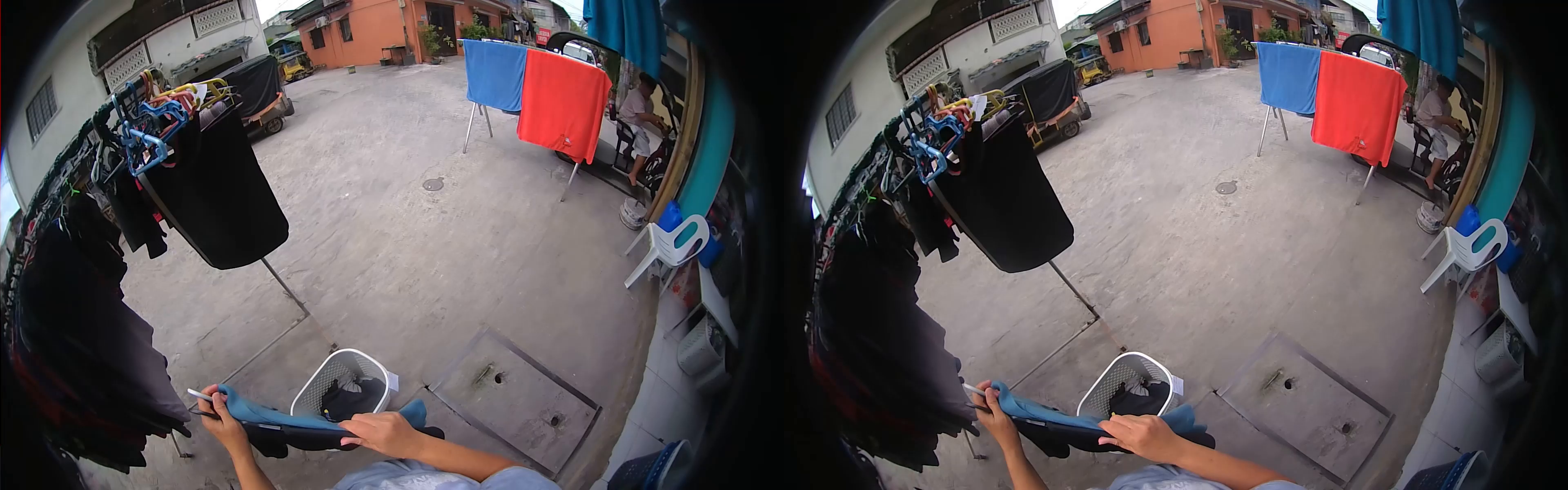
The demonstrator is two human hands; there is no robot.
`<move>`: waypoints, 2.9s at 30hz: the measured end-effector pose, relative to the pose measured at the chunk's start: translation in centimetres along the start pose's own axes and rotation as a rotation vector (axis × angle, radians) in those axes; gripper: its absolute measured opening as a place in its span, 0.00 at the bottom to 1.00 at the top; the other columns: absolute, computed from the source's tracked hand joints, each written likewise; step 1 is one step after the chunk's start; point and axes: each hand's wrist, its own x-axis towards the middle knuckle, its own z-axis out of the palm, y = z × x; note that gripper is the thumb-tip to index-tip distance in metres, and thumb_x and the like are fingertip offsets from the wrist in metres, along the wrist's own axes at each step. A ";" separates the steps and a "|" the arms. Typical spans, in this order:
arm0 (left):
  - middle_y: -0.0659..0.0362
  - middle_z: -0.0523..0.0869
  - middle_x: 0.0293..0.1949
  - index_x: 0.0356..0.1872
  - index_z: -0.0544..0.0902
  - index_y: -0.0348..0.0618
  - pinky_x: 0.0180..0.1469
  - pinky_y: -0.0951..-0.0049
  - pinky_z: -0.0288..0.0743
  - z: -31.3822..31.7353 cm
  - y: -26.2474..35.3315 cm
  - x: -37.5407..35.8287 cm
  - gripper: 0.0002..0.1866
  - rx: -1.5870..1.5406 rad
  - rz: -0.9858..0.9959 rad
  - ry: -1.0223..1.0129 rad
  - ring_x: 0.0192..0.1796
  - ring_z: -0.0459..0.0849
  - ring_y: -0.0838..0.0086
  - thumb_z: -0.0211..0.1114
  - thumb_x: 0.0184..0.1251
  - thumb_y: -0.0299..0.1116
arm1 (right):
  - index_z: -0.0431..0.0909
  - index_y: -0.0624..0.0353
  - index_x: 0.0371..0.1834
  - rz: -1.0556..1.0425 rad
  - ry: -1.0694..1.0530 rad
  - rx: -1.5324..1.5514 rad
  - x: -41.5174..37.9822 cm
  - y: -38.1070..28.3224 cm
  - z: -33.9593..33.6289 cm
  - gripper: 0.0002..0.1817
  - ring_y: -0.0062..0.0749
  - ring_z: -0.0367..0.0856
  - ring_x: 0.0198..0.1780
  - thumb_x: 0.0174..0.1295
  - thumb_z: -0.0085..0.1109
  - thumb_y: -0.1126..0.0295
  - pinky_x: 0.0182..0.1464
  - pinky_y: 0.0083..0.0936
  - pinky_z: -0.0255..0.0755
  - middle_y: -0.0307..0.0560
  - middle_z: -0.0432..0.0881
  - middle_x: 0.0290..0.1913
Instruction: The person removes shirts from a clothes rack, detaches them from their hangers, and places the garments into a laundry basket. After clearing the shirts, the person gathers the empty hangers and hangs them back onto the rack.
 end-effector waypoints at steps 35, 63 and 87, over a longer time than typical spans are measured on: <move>0.62 0.73 0.25 0.33 0.72 0.37 0.36 0.76 0.74 -12.2 -14.6 -2.5 0.05 -2.089 -0.869 0.336 0.29 0.75 0.78 0.55 0.65 0.28 | 0.73 0.65 0.31 0.155 -0.239 0.353 4.5 -1.5 13.6 0.10 0.36 0.74 0.27 0.59 0.57 0.67 0.30 0.24 0.67 0.49 0.75 0.27; 0.60 0.73 0.25 0.30 0.72 0.35 0.36 0.79 0.76 -5.1 -13.2 -10.3 0.04 -1.992 -1.291 0.384 0.29 0.76 0.77 0.59 0.60 0.23 | 0.71 0.52 0.33 1.356 -0.083 1.127 -3.8 -0.4 21.2 0.09 0.06 0.63 0.31 0.67 0.48 0.61 0.32 0.09 0.58 0.26 0.67 0.27; 0.70 0.66 0.15 0.26 0.70 0.52 0.17 0.84 0.54 -20.8 -13.4 -6.7 0.16 -0.588 -0.851 0.606 0.15 0.63 0.85 0.52 0.67 0.51 | 0.71 0.56 0.30 0.513 0.316 1.062 16.1 1.2 6.9 0.10 0.29 0.83 0.32 0.64 0.50 0.62 0.35 0.32 0.83 0.43 0.80 0.28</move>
